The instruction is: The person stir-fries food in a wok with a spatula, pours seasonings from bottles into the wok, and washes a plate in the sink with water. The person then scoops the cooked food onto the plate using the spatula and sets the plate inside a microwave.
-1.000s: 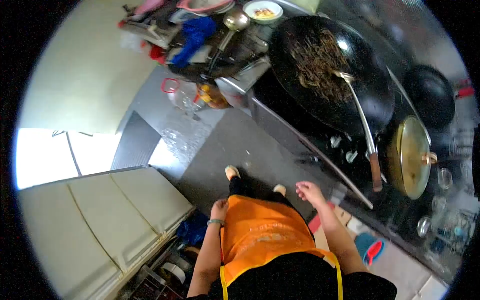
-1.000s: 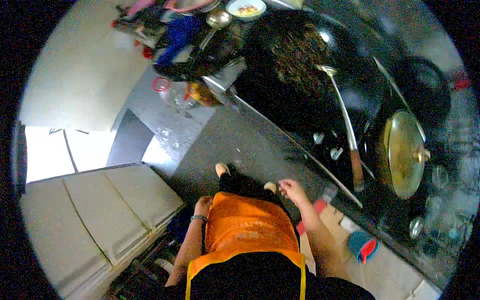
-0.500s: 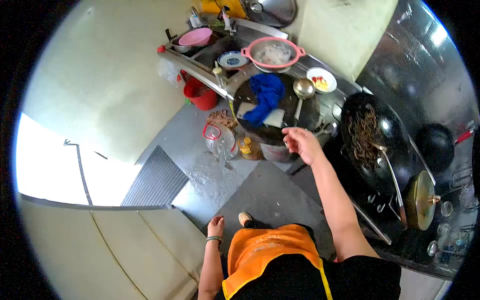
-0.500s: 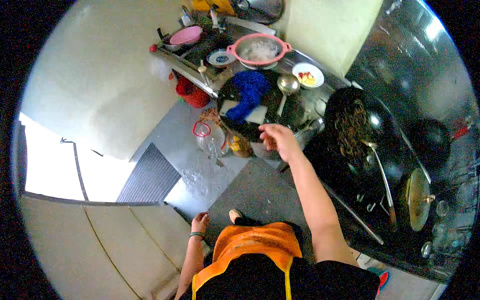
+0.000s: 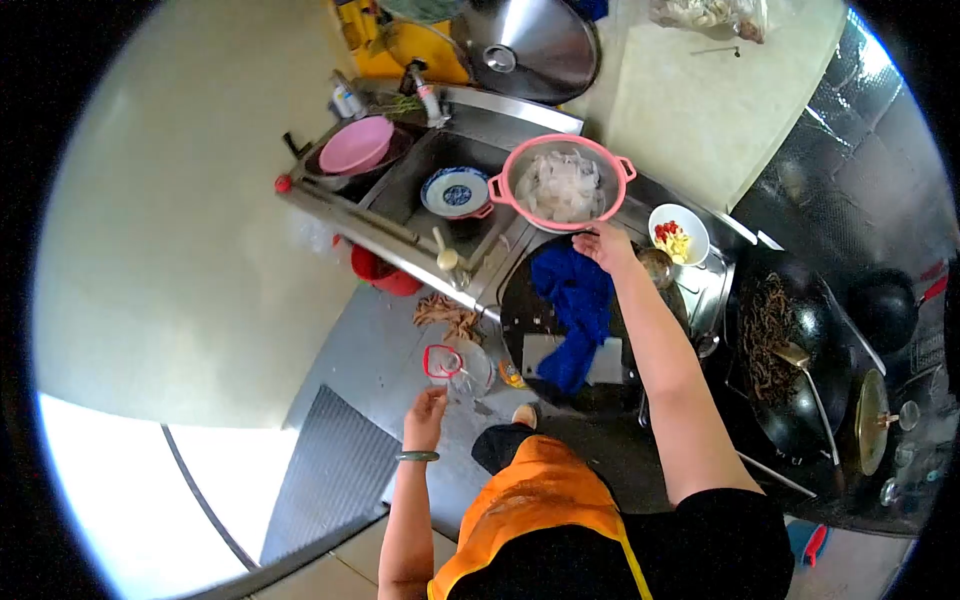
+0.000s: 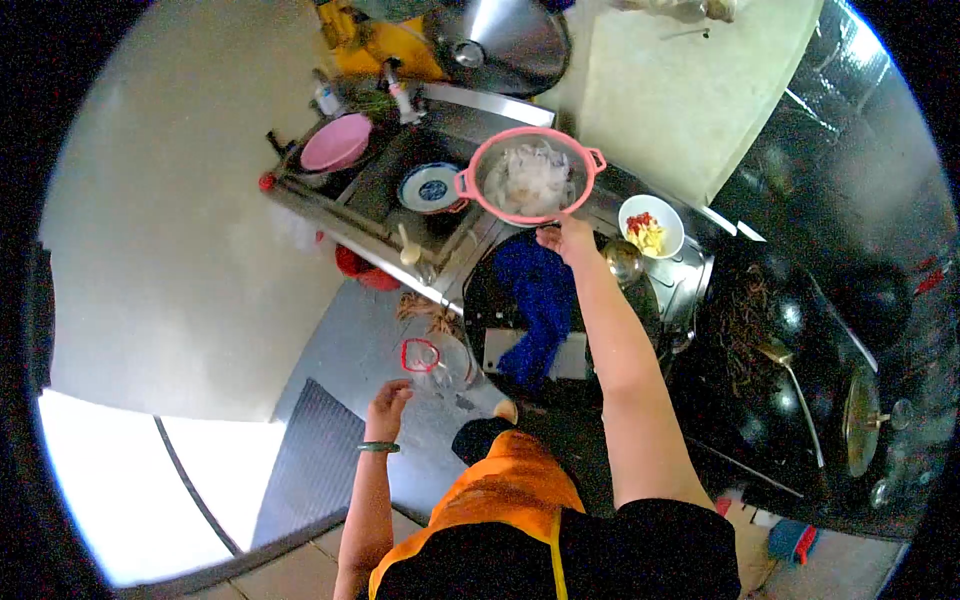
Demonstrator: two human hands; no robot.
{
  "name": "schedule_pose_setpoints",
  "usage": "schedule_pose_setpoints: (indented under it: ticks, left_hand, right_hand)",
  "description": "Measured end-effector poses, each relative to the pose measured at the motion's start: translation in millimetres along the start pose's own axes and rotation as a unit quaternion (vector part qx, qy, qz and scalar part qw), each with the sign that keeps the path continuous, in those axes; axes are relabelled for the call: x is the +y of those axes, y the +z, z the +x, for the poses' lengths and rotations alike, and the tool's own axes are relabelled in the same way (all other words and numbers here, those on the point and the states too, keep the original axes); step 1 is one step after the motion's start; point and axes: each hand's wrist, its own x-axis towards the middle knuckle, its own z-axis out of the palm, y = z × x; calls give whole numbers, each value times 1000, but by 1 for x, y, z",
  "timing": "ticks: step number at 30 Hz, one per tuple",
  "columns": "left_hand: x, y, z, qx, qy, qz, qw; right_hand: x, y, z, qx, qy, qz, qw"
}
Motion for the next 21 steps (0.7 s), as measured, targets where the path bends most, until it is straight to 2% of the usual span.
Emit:
schedule_pose_setpoints:
  ticks: [2, 3, 7, 9, 10, 11, 13, 15, 17, 19, 21]
  left_hand:
    - [17, -16, 46, 3, 43, -11, 999]
    - [38, -21, 70, 6, 45, -33, 998]
    - [102, -33, 164, -8, 119, -22, 993]
    - [120, -35, 216, -20, 172, 8, 985]
    - [135, -36, 242, -36, 216, 69, 973]
    - [125, -30, 274, -37, 226, 30, 973]
    - [152, -20, 318, -68, 272, 92, 956]
    - [151, 7, 372, -159, 207, 49, 964]
    - [126, 46, 435, -317, 95, 3, 944]
    - [118, 94, 466, -338, 120, 183, 915]
    - [97, 134, 482, -352, 267, 288, 850]
  right_hand:
    - [2, 7, 13, 24, 33, -26, 999]
    - [8, -1, 32, -15, 42, -4, 999]
    - [-3, 9, 35, 130, 35, -78, 988]
    - [-22, 11, 26, 129, 26, -70, 989]
    - [-32, 10, 18, 130, 23, -64, 989]
    - [-39, 7, 13, 149, 32, -83, 985]
    - [-49, 5, 0, 132, 35, -61, 989]
    - [-60, 11, -13, 140, 30, -52, 988]
    - [-66, 34, -34, 175, 14, -42, 984]
    - [-63, 46, -47, 226, 8, -41, 973]
    - [-55, 51, -54, 263, -13, -52, 963]
